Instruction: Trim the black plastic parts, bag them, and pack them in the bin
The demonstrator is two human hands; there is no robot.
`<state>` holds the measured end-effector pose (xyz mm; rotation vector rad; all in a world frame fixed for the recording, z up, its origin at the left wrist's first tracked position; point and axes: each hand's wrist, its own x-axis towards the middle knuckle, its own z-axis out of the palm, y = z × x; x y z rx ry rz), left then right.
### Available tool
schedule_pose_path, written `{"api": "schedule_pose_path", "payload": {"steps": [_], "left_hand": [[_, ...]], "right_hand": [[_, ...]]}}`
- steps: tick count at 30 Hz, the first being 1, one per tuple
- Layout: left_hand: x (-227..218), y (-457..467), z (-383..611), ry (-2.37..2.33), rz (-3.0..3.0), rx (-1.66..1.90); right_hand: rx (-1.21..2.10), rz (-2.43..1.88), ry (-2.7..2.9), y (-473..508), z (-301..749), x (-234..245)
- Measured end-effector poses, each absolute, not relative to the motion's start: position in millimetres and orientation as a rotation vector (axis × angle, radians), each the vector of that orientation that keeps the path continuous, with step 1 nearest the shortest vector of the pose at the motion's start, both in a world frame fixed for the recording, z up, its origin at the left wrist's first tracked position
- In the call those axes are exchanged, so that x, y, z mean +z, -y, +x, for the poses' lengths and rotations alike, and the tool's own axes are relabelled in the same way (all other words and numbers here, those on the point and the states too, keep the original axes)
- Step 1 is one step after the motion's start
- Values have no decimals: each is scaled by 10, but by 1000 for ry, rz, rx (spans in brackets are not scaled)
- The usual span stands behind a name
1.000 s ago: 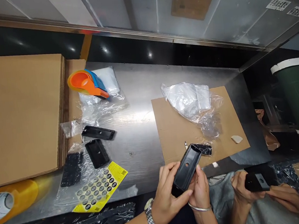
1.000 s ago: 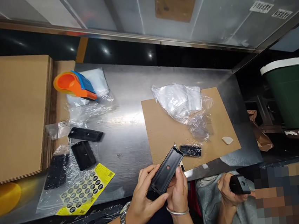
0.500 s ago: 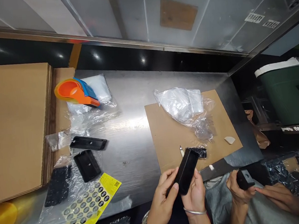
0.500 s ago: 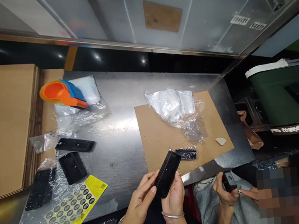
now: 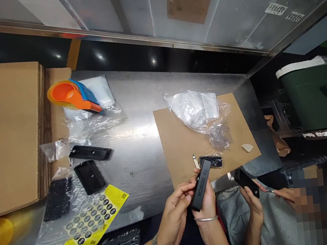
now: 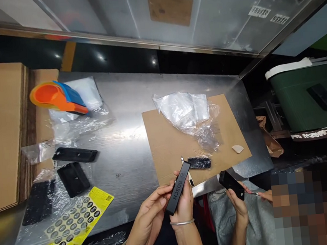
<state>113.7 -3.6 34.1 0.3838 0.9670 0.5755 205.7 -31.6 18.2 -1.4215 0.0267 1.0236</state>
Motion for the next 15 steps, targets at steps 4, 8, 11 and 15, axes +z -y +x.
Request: {"api": "schedule_pose_path", "payload": {"steps": [4,8,11,15], "left_hand": [[393,11,1181,-948,294,552],[426,17,1208,-931,271,538],[426,31,1214,-931,263,523],[411,38,1220,-942,243,494]], "right_hand": [[1097,-1312,-159,244,1873,67],[1089,-1353,-117,300,1983,107],[1086,-1373,-109,318,2005,113],[1096,-1363,-132,318,1998,62]]}}
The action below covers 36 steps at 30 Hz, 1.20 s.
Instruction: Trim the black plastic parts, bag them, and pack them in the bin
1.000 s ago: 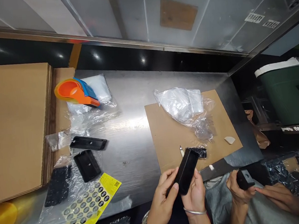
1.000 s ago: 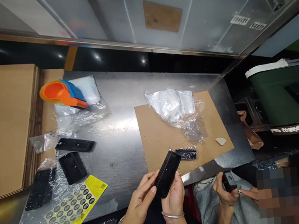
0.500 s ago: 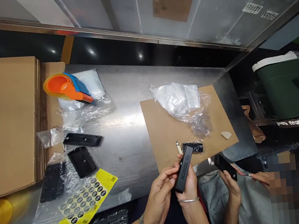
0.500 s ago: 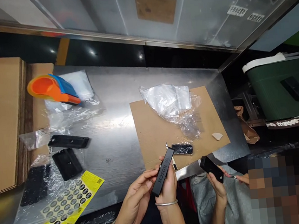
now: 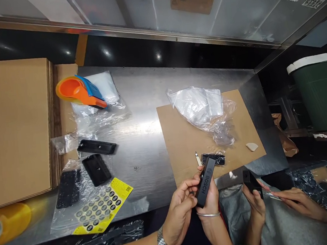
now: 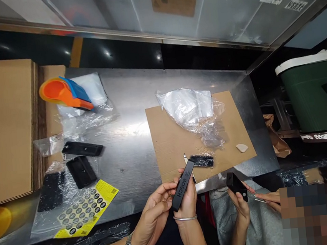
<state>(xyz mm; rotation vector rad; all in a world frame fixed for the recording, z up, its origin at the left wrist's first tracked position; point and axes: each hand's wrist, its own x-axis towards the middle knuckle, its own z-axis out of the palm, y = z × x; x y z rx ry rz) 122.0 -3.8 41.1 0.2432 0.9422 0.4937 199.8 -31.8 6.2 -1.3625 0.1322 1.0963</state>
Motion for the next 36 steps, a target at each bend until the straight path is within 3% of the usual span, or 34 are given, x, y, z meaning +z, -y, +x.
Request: {"api": "schedule_pose_path", "payload": {"steps": [9,24,36], "left_hand": [[400,12,1269,-1007,181,518],[332,49,1288,-1033,135,546],[300,68,1242,-1031,95,560]], "right_hand": [[1152,-1256,-297,255,1989,26],[1089,-1514,-219,299,1937,14],[1117,-1467,-218,282,1910,3]]}}
